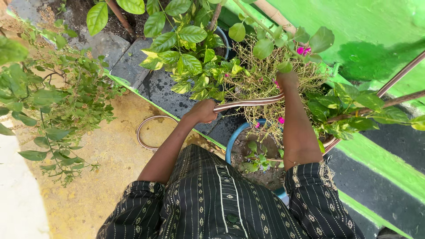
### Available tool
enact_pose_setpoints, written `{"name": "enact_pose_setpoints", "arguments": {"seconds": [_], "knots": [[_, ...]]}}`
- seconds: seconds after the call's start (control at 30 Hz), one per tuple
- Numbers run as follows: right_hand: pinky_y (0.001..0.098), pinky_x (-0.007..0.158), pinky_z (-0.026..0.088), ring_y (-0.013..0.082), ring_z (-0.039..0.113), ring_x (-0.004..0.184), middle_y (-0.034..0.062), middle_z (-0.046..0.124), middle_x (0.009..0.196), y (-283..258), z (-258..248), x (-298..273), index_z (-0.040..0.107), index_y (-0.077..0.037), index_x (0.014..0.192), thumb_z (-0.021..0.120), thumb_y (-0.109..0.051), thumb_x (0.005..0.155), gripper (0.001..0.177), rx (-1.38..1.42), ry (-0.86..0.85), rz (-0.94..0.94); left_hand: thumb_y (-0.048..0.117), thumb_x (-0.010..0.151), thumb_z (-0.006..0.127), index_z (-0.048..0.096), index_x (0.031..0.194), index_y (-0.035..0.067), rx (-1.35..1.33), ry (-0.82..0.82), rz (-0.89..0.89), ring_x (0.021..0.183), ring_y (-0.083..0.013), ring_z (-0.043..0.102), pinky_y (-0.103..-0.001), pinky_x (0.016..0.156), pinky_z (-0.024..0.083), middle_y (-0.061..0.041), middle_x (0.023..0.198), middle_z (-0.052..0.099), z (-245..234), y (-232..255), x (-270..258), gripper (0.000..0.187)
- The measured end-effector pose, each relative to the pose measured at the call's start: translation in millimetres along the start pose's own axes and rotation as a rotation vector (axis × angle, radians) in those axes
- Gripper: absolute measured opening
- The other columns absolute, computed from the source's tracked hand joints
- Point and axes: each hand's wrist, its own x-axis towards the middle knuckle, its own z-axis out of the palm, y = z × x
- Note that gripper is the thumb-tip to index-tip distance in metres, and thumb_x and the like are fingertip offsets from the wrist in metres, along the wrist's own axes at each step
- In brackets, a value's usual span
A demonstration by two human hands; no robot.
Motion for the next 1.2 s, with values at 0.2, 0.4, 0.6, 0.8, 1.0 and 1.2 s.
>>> {"name": "enact_pose_setpoints", "arguments": {"seconds": [0.2, 0.4, 0.6, 0.8, 1.0, 1.2], "knots": [[0.0378, 0.040, 0.044, 0.0206, 0.055, 0.043, 0.0147, 0.058, 0.068, 9.0, 17.9, 15.3, 0.060, -0.001, 0.089, 0.052, -0.016, 0.105, 0.023, 0.710, -0.179, 0.017, 0.007, 0.081, 0.061, 0.072, 0.073, 0.001, -0.049, -0.056, -0.023, 0.055, -0.0217, 0.071, -0.037, 0.069, 0.058, -0.012, 0.061, 0.070, -6.0, -6.9, 7.9, 0.015], [0.0294, 0.037, 0.044, 0.0162, 0.053, 0.042, 0.0046, 0.054, 0.057, 10.6, 35.7, 7.0, 0.058, -0.003, 0.082, 0.059, -0.019, 0.104, 0.027, 1.401, -0.310, 0.460, 0.003, 0.078, 0.063, 0.070, 0.073, 0.003, -0.052, -0.067, -0.135, 0.056, -0.0205, 0.072, -0.038, 0.069, 0.058, -0.011, 0.062, 0.072, -18.5, -13.6, 11.2, 0.009], [0.0352, 0.036, 0.045, 0.0196, 0.054, 0.043, 0.0090, 0.054, 0.059, 4.4, 50.1, 2.1, 0.061, 0.000, 0.082, 0.061, -0.014, 0.100, 0.023, 1.213, -0.142, 0.138, 0.006, 0.082, 0.062, 0.074, 0.073, -0.001, -0.097, -0.066, -0.131, 0.055, -0.0192, 0.072, -0.035, 0.063, 0.059, -0.012, 0.065, 0.073, -21.6, -17.6, 14.9, 0.017], [0.0365, 0.034, 0.043, 0.0201, 0.057, 0.041, 0.0082, 0.064, 0.059, -1.6, 47.6, 7.1, 0.058, -0.004, 0.086, 0.059, -0.012, 0.096, 0.013, 0.989, -0.043, 0.107, 0.006, 0.087, 0.062, 0.074, 0.080, -0.001, -0.127, -0.104, -0.175, 0.057, -0.0186, 0.072, -0.036, 0.062, 0.059, -0.011, 0.066, 0.074, -20.3, -14.6, 14.5, 0.016], [0.0298, 0.046, 0.050, 0.0170, 0.062, 0.046, 0.0090, 0.063, 0.056, -4.1, 42.0, 7.1, 0.070, -0.003, 0.066, 0.061, -0.019, 0.100, 0.038, 0.487, -0.103, 0.054, 0.006, 0.088, 0.063, 0.074, 0.088, -0.002, -0.144, -0.130, -0.190, 0.060, -0.0189, 0.074, -0.035, 0.063, 0.061, -0.013, 0.073, 0.075, -20.2, -13.5, 13.5, 0.013], [0.0357, 0.049, 0.055, 0.0189, 0.066, 0.047, 0.0067, 0.067, 0.058, -2.9, 41.6, -0.7, 0.071, -0.008, 0.065, 0.062, -0.012, 0.097, 0.033, 0.103, 0.015, -0.390, 0.006, 0.087, 0.064, 0.073, 0.090, -0.003, -0.133, -0.139, -0.175, 0.062, -0.0193, 0.075, -0.034, 0.064, 0.061, -0.013, 0.074, 0.076, -21.5, -12.0, 11.9, 0.013]]}}
